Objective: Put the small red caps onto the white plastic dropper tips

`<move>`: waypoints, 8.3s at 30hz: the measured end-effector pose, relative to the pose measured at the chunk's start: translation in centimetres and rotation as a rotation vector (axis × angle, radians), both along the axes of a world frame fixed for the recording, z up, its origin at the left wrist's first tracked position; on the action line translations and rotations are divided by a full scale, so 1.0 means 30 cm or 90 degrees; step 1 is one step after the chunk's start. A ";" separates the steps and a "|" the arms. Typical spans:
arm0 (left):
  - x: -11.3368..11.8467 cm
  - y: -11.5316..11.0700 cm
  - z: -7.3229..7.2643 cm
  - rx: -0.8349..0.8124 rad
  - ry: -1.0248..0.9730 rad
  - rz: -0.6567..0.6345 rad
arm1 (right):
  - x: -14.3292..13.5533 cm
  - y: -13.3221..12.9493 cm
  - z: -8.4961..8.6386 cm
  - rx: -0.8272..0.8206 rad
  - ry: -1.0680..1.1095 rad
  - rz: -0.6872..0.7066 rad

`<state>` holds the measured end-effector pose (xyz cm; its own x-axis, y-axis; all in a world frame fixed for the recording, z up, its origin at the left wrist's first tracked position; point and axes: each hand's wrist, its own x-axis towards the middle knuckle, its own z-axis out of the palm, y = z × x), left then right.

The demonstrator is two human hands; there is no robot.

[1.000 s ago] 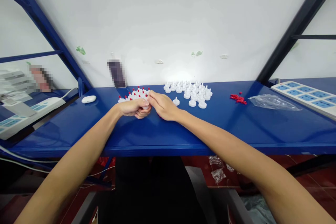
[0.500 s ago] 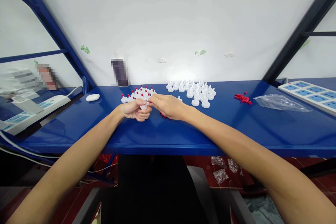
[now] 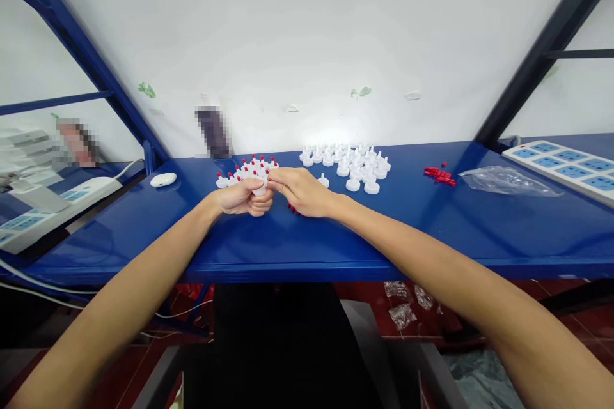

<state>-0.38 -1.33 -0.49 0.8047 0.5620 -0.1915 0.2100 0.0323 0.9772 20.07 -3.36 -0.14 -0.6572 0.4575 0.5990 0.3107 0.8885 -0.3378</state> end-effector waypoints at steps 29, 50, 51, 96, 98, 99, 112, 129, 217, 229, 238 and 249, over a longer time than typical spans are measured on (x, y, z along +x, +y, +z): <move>0.049 -0.021 0.008 0.056 -0.097 0.080 | 0.003 0.039 -0.016 0.119 0.059 0.015; -0.047 0.002 0.001 0.781 0.128 0.416 | 0.212 0.143 0.032 -0.068 -0.273 -0.414; -0.054 0.006 0.003 0.810 0.144 0.424 | 0.214 0.145 0.031 -0.079 -0.279 -0.417; -0.150 0.056 -0.004 0.839 0.413 0.417 | 0.072 0.092 -0.048 -0.014 0.029 -0.149; -0.147 0.056 -0.002 0.857 0.396 0.430 | 0.072 0.092 -0.048 -0.012 0.031 -0.147; -0.143 0.054 -0.001 0.862 0.387 0.440 | 0.071 0.091 -0.048 -0.010 0.033 -0.144; 0.011 -0.031 -0.023 0.777 0.239 0.255 | 0.036 0.050 -0.033 -0.160 0.176 -0.106; 0.062 -0.020 -0.073 0.682 0.244 0.290 | 0.094 0.126 -0.031 -0.203 -0.198 -0.274; 0.053 -0.049 -0.047 0.820 0.270 0.171 | 0.044 0.066 -0.023 -0.310 0.099 -0.003; 0.057 -0.042 -0.072 0.864 0.377 0.148 | 0.041 0.075 -0.032 -0.115 0.021 -0.119; 0.034 -0.027 -0.069 0.861 0.314 0.206 | 0.066 0.051 -0.010 -0.022 -0.147 -0.105; 0.030 -0.037 -0.044 0.821 0.240 0.216 | 0.064 0.061 -0.034 -0.095 -0.166 -0.104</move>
